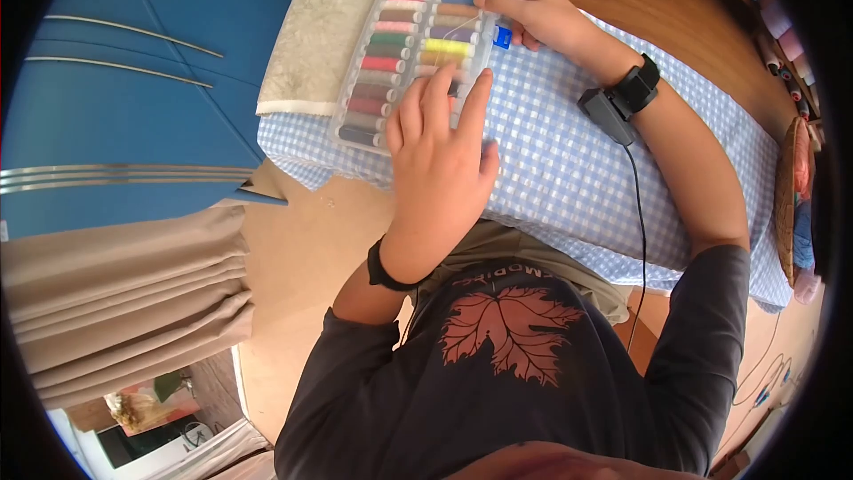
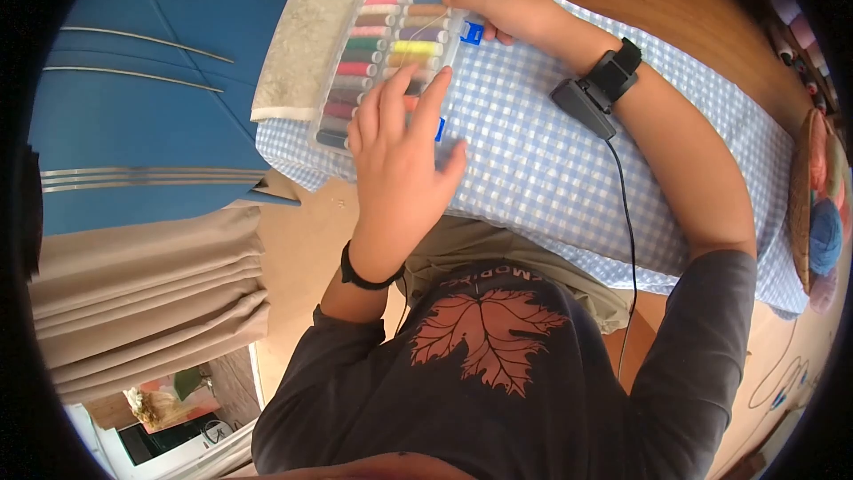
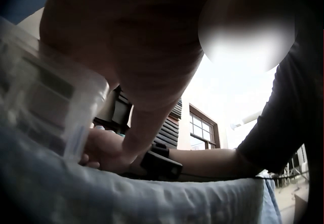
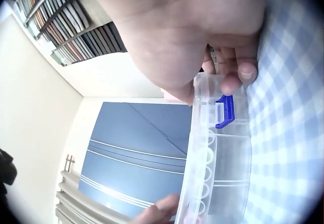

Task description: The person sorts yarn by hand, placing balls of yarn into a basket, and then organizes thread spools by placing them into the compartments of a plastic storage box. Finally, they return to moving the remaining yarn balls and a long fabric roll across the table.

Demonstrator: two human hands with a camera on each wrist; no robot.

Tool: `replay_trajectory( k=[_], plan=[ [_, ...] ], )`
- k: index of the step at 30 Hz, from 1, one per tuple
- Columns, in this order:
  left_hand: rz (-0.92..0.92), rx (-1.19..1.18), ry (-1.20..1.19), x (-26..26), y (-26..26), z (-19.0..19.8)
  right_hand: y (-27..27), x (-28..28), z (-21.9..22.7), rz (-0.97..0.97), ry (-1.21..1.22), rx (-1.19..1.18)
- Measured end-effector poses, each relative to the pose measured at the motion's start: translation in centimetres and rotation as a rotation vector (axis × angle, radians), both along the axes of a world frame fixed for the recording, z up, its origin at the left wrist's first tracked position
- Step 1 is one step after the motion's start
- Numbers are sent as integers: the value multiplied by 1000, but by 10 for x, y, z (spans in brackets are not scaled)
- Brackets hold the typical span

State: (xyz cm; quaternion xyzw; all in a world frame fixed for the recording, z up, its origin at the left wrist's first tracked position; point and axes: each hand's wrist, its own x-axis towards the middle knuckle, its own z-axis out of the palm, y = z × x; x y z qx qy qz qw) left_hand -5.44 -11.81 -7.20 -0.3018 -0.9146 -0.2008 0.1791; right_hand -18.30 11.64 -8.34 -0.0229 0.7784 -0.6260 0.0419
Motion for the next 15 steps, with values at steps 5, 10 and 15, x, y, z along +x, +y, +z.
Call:
replay_trajectory(
  k=[5,10,15],
  plan=[
    [108,-142,135,-3,6,-16,2,-1,-1,19,-4,-5],
    [89,-144,106,-1,7,-11,-4,-11,-9,-52,37,-92],
    [78,-170,107,-1,9,-10,-6,-4,-5,-71,71,-153]
  ],
)
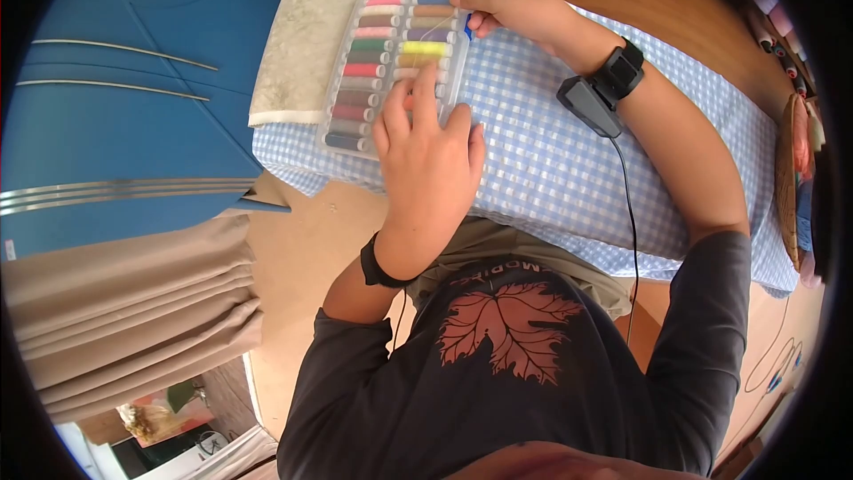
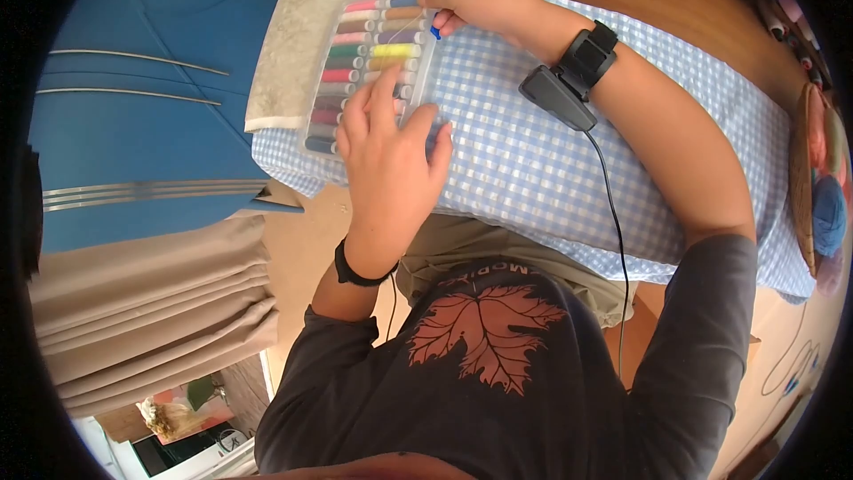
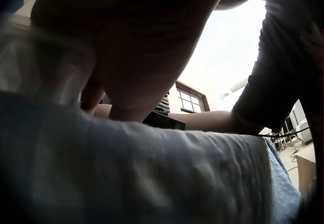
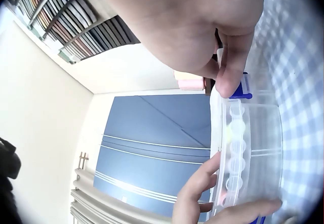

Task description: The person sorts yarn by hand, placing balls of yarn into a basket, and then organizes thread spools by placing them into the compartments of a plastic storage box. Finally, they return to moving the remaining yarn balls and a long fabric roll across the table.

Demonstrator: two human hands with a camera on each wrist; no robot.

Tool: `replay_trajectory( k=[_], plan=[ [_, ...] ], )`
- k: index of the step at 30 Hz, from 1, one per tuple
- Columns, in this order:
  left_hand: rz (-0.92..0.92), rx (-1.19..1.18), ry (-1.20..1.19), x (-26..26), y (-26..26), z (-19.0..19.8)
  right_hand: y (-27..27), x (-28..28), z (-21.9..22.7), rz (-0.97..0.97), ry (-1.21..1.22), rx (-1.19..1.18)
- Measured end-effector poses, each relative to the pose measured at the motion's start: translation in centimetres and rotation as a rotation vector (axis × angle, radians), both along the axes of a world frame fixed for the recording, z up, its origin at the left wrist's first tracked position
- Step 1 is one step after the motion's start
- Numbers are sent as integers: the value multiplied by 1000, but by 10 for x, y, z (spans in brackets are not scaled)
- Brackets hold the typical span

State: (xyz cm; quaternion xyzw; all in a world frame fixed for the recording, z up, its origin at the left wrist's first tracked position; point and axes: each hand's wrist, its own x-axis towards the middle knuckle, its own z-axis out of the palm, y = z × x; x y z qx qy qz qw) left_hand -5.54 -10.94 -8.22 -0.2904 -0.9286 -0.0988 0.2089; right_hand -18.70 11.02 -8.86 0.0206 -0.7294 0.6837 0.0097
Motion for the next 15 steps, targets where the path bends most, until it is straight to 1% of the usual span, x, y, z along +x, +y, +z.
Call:
replay_trajectory(
  k=[2,6,8,9,11,12,14,15],
  plan=[
    [-31,-26,5,0,-1,1,2,-2,0,35,-63,-10],
    [-37,-105,-23,1,-2,5,2,2,2,64,-48,-39],
    [-66,-196,39,-4,-4,4,4,2,2,109,-95,-13],
    [-66,-197,42,-6,-6,3,4,3,2,108,-92,-14],
    [-102,-276,103,-10,-8,3,4,5,2,87,-84,45],
    [-106,-279,103,-10,-7,5,5,4,0,83,-84,42],
    [-98,-424,141,-10,-4,10,6,0,-5,105,-71,-2],
    [-95,-425,146,-9,-3,10,6,1,-5,107,-65,-2]
  ],
)
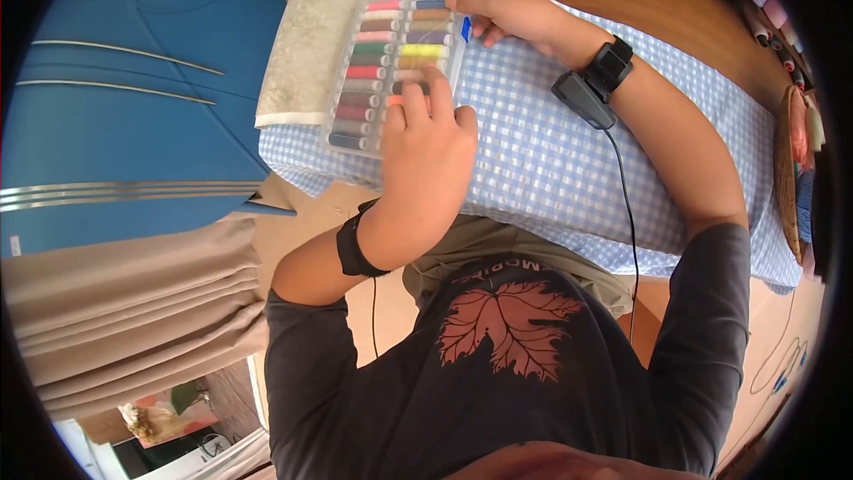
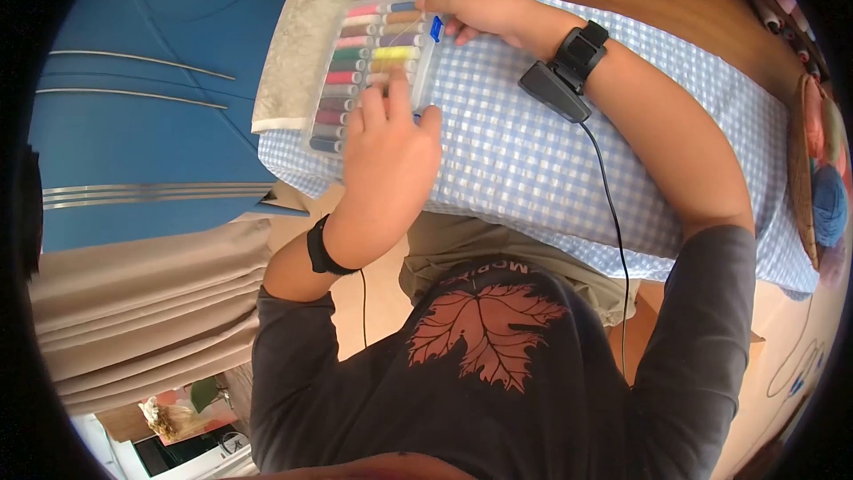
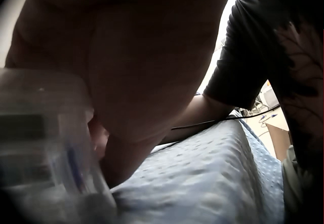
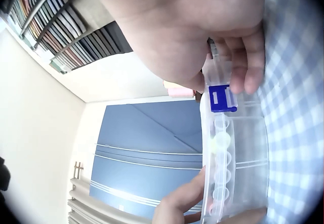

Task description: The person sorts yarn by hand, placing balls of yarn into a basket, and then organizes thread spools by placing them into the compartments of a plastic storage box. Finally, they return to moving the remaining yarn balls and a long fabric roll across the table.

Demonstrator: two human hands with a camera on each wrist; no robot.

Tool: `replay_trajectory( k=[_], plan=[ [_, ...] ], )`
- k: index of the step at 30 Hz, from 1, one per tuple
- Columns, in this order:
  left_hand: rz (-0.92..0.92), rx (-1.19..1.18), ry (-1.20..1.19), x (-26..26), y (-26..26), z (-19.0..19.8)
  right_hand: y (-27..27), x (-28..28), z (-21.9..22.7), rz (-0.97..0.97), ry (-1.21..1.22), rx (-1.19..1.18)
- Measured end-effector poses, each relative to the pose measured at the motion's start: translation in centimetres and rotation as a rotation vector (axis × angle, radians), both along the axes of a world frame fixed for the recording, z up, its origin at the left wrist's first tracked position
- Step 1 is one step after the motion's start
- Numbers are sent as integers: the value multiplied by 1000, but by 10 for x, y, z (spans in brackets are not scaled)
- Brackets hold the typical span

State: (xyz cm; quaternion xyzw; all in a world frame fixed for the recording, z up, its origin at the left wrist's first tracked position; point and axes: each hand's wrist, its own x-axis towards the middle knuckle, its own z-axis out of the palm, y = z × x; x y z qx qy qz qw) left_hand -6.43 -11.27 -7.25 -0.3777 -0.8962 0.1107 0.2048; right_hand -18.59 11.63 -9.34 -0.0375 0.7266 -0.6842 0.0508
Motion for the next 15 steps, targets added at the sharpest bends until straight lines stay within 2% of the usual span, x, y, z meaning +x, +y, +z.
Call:
replay_trajectory(
  k=[5,9,12,14,15],
  plan=[
    [39,-143,94,2,9,-4,0,1,1,18,-12,14],
    [47,-151,148,2,12,-8,2,-2,-2,23,-6,10],
    [68,-41,29,-3,6,2,2,-2,-2,25,-10,9],
    [48,173,-190,-7,-1,15,2,-1,-1,35,-8,1],
    [45,171,-190,-9,-4,16,3,-2,-2,32,-9,0]
  ],
)
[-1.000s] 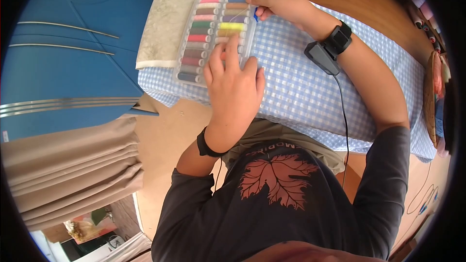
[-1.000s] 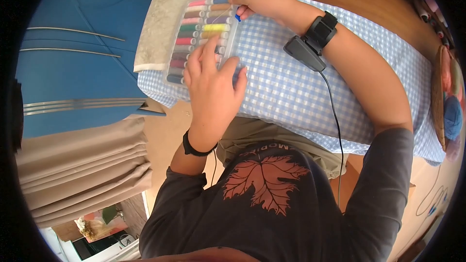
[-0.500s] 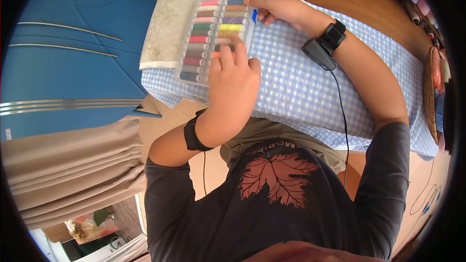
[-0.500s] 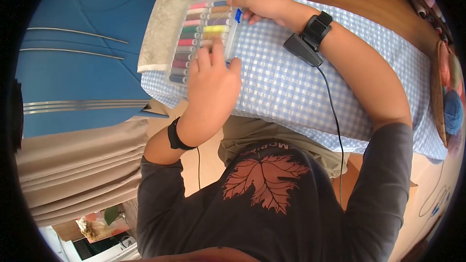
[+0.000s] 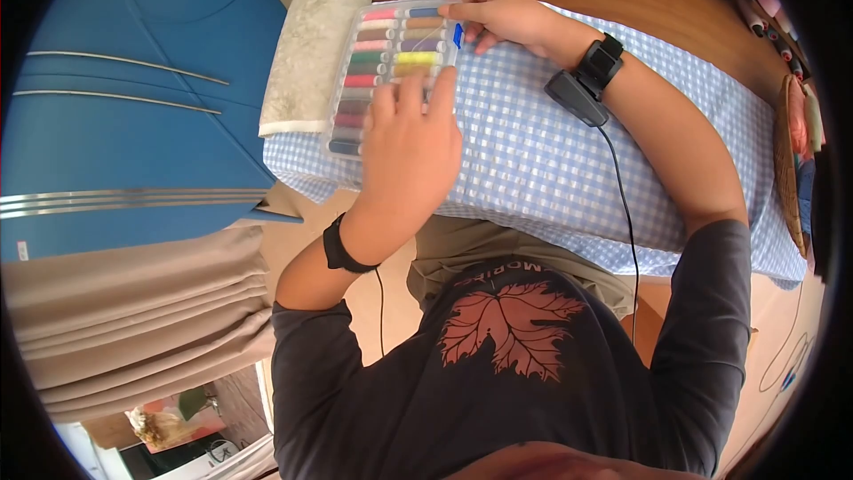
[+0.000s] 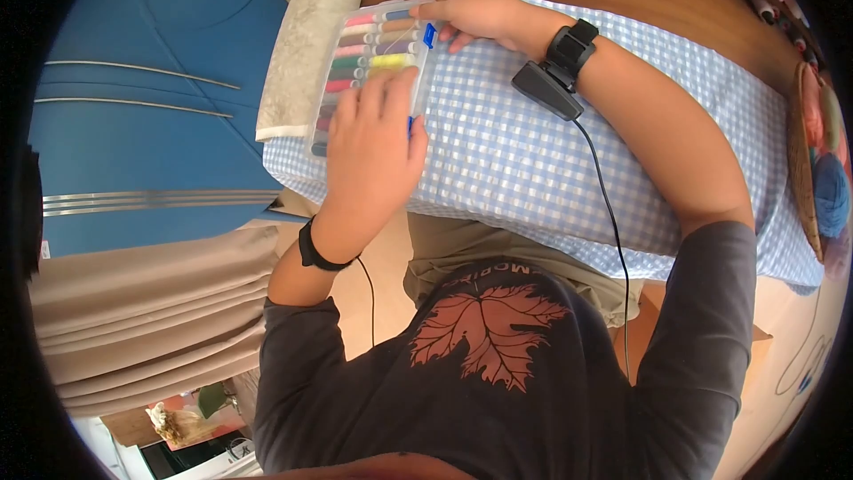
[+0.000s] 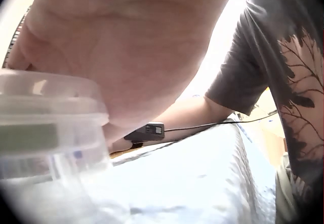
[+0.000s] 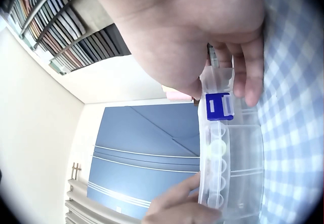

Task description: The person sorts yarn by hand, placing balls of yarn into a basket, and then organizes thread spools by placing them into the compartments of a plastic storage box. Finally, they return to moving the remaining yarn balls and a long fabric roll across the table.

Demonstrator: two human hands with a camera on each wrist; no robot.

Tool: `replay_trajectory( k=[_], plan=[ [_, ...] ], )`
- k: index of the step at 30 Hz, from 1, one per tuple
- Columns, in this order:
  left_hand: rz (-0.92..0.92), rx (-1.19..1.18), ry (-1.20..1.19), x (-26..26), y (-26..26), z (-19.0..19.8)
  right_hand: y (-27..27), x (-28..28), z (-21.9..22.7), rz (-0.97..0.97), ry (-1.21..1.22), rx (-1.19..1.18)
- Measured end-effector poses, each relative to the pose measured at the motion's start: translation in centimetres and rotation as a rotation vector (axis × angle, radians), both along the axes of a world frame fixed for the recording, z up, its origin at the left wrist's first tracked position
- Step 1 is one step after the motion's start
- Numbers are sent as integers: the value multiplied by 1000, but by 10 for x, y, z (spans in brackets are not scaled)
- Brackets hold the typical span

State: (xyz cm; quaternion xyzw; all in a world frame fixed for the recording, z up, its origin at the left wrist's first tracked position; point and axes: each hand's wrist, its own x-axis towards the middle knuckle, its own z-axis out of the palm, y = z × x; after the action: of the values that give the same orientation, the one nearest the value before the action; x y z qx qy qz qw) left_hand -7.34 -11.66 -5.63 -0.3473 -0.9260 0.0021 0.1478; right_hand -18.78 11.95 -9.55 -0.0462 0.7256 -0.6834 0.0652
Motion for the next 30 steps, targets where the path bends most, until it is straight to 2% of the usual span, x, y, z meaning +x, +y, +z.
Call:
replay_trajectory(
  k=[2,6,8,18,24,26,30],
  plan=[
    [-9,212,4,-3,-6,0,2,-3,-4,26,9,-17],
    [64,255,19,-4,-22,-11,1,-1,0,7,-3,9],
    [90,358,-15,-4,-23,-20,3,-3,-1,34,-12,-13],
    [83,367,-49,1,-21,-19,1,-1,1,9,-14,3],
    [-38,375,-46,3,-31,-26,-1,2,10,11,-15,0],
    [-82,351,1,2,-32,-30,-9,3,11,-67,71,-22],
    [-78,335,10,3,-29,-35,-16,5,14,-118,61,-80]
  ],
)
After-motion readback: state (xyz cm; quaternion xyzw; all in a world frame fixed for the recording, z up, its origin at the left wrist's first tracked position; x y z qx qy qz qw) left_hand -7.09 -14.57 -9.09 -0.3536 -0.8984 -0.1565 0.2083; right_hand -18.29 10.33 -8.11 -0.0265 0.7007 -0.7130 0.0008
